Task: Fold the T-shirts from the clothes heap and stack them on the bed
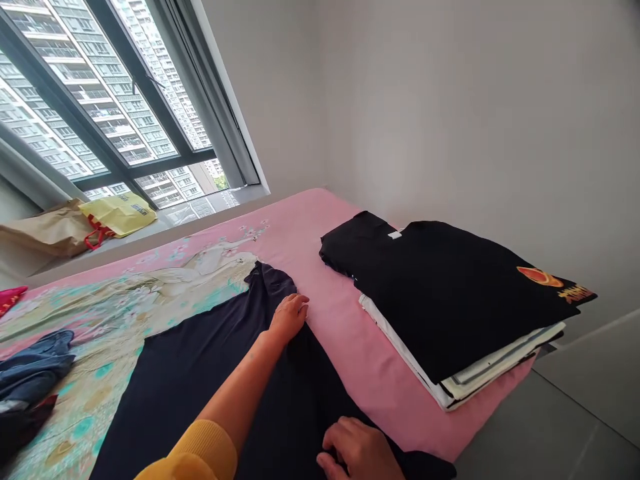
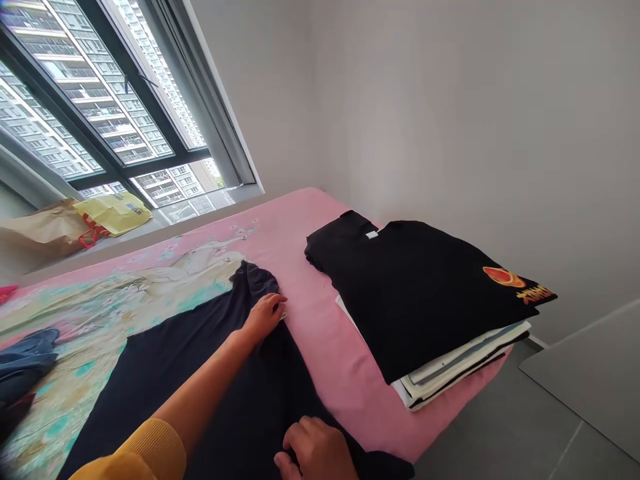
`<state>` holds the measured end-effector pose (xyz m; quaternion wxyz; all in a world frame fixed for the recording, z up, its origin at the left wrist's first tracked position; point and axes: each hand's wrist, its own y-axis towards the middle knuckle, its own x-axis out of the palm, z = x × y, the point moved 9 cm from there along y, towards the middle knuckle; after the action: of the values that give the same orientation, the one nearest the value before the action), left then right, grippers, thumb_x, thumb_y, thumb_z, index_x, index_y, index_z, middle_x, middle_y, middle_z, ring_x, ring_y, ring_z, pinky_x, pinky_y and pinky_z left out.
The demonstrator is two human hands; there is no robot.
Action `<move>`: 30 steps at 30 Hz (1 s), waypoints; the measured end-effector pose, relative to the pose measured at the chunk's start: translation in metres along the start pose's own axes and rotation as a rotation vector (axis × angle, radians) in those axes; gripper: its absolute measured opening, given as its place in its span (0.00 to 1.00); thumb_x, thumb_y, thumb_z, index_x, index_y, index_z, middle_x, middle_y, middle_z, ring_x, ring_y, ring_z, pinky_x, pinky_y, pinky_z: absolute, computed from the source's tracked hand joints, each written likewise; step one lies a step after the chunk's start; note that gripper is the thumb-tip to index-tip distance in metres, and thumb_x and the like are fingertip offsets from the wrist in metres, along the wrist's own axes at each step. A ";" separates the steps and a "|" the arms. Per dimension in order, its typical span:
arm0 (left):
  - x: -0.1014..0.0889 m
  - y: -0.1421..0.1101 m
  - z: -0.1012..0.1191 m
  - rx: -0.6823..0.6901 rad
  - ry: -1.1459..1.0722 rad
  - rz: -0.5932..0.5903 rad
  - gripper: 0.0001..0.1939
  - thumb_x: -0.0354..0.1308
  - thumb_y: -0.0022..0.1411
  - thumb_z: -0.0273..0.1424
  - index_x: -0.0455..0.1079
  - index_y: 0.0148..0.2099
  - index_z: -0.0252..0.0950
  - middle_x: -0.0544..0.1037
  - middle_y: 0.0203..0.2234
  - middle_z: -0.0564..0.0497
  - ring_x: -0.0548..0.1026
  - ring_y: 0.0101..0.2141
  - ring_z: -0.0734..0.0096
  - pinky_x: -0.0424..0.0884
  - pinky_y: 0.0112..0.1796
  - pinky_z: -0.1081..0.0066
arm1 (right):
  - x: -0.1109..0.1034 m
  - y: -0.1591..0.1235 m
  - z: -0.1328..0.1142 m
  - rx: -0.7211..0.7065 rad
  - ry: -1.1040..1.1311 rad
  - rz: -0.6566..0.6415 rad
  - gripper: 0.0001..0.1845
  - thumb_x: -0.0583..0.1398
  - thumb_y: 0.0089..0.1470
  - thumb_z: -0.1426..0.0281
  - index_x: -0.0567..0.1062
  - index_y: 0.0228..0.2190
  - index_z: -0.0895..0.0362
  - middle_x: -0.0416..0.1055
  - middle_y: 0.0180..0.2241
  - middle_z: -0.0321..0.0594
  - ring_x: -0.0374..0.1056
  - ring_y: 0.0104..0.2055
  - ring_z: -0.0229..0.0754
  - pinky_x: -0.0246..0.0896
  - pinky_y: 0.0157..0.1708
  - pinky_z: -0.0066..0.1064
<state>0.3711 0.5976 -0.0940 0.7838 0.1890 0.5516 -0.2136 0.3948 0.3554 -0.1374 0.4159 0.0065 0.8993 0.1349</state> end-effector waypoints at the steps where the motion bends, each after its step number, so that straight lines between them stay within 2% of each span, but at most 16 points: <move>1: 0.006 0.007 -0.006 -0.027 0.017 -0.026 0.14 0.48 0.59 0.32 0.70 0.46 0.40 0.73 0.46 0.48 0.68 0.50 0.65 0.61 0.52 0.67 | -0.001 0.007 -0.004 0.024 0.035 -0.011 0.02 0.59 0.47 0.70 0.70 0.27 0.54 0.70 0.25 0.34 0.67 0.26 0.38 0.55 0.24 0.26; 4: 0.019 0.020 -0.028 -0.144 0.075 -0.080 0.15 0.55 0.55 0.35 0.71 0.44 0.37 0.73 0.45 0.43 0.69 0.49 0.58 0.62 0.50 0.64 | 0.012 0.030 -0.014 0.134 0.113 -0.121 0.13 0.63 0.42 0.68 0.71 0.34 0.55 0.72 0.30 0.38 0.69 0.32 0.43 0.61 0.29 0.29; 6: 0.023 0.024 -0.041 -0.222 0.098 -0.087 0.17 0.57 0.52 0.37 0.70 0.44 0.36 0.73 0.45 0.41 0.69 0.49 0.55 0.63 0.48 0.62 | 0.027 0.040 -0.010 0.285 0.110 -0.193 0.25 0.66 0.37 0.65 0.69 0.40 0.57 0.72 0.35 0.44 0.70 0.37 0.51 0.64 0.34 0.37; 8: 0.022 0.025 -0.054 -0.298 0.103 -0.076 0.18 0.56 0.52 0.35 0.68 0.46 0.37 0.72 0.47 0.41 0.69 0.49 0.55 0.64 0.47 0.62 | 0.037 0.043 0.001 0.425 0.076 -0.218 0.31 0.66 0.36 0.65 0.67 0.45 0.59 0.71 0.39 0.48 0.69 0.41 0.56 0.65 0.37 0.43; 10: 0.017 0.024 -0.071 -0.384 0.092 -0.050 0.19 0.54 0.53 0.31 0.65 0.49 0.38 0.71 0.49 0.41 0.69 0.49 0.56 0.64 0.47 0.63 | 0.039 0.046 0.011 0.473 0.064 -0.193 0.28 0.62 0.42 0.69 0.64 0.47 0.59 0.70 0.41 0.50 0.70 0.41 0.54 0.65 0.38 0.43; 14: 0.001 0.009 -0.117 -0.604 0.049 0.031 0.23 0.51 0.53 0.28 0.60 0.53 0.35 0.72 0.48 0.38 0.71 0.49 0.54 0.66 0.44 0.62 | 0.032 0.048 0.021 0.407 0.168 -0.095 0.16 0.53 0.47 0.78 0.65 0.40 0.56 0.71 0.36 0.43 0.71 0.35 0.45 0.66 0.34 0.35; 17: -0.005 -0.006 -0.142 -0.723 -0.006 0.070 0.22 0.52 0.53 0.32 0.60 0.51 0.35 0.76 0.40 0.40 0.75 0.41 0.55 0.69 0.37 0.63 | 0.028 0.045 0.025 0.395 0.237 -0.029 0.18 0.54 0.47 0.76 0.63 0.43 0.56 0.71 0.37 0.43 0.72 0.36 0.45 0.66 0.35 0.35; 20: -0.005 -0.010 -0.149 -0.738 -0.073 0.090 0.20 0.53 0.53 0.39 0.63 0.48 0.37 0.77 0.34 0.46 0.76 0.34 0.62 0.69 0.32 0.67 | 0.029 0.044 0.024 0.397 0.247 -0.013 0.25 0.58 0.46 0.71 0.60 0.48 0.56 0.68 0.43 0.47 0.71 0.41 0.48 0.66 0.39 0.37; 23: -0.006 -0.004 -0.146 -0.711 -0.123 0.086 0.16 0.53 0.53 0.43 0.67 0.38 0.38 0.77 0.30 0.49 0.75 0.34 0.63 0.68 0.31 0.69 | 0.033 0.043 0.022 0.397 0.213 -0.032 0.27 0.58 0.44 0.73 0.60 0.48 0.56 0.66 0.45 0.48 0.70 0.40 0.48 0.66 0.38 0.38; 25: -0.010 0.002 -0.142 -0.690 -0.141 0.081 0.12 0.53 0.51 0.42 0.67 0.31 0.38 0.77 0.30 0.48 0.75 0.37 0.61 0.67 0.33 0.69 | 0.033 0.043 0.021 0.387 0.193 -0.017 0.24 0.57 0.43 0.75 0.62 0.46 0.56 0.66 0.43 0.46 0.70 0.38 0.46 0.66 0.36 0.36; 27: -0.018 0.006 -0.138 -0.678 -0.159 0.077 0.11 0.54 0.50 0.40 0.66 0.27 0.37 0.76 0.30 0.47 0.74 0.38 0.59 0.66 0.34 0.69 | 0.031 0.043 0.021 0.376 0.189 0.012 0.18 0.55 0.43 0.77 0.65 0.39 0.55 0.67 0.39 0.42 0.70 0.35 0.43 0.64 0.33 0.33; 30: -0.027 0.012 -0.130 -0.671 -0.243 0.027 0.10 0.52 0.51 0.38 0.66 0.27 0.36 0.76 0.25 0.47 0.75 0.31 0.62 0.65 0.29 0.70 | 0.025 0.043 0.024 0.387 0.231 0.052 0.08 0.52 0.44 0.79 0.63 0.27 0.54 0.65 0.30 0.37 0.66 0.28 0.39 0.60 0.28 0.30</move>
<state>0.2676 0.6799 -0.1091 0.8649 -0.0985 0.4912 -0.0312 0.3919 0.4053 -0.1598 0.2976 0.0940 0.9496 -0.0297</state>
